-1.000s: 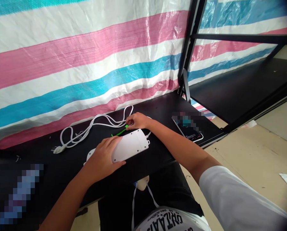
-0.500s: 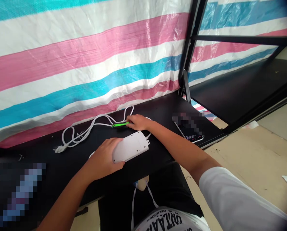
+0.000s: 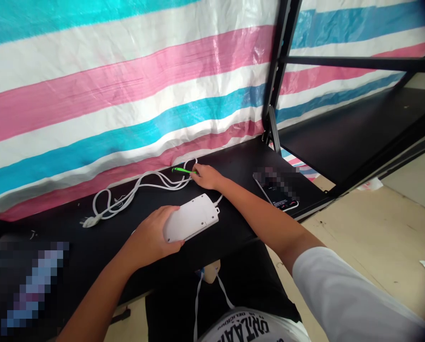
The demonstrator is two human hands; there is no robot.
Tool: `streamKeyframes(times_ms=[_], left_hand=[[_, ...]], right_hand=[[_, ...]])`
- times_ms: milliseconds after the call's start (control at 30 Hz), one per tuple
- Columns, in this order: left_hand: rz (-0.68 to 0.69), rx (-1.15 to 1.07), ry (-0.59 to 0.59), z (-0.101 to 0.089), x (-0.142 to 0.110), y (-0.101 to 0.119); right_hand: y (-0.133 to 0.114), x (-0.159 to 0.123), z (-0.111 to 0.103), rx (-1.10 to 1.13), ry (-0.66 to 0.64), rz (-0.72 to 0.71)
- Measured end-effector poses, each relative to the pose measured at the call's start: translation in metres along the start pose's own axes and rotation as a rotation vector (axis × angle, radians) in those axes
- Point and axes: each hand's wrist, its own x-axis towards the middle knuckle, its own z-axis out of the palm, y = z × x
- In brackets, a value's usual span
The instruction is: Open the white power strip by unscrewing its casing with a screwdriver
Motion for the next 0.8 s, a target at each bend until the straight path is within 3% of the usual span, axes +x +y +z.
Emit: streamKeyframes(times_ms=[467, 800], left_hand=[[-0.021, 0.003, 0.006, 0.002, -0.002, -0.006], [0.132, 0.099, 0.127, 0.013, -0.002, -0.018]], right_hand=[[-0.004, -0.008, 0.004, -0.067, -0.009, -0.096], [-0.010, -0.011, -0.001, -0.027, -0.108, -0.183]])
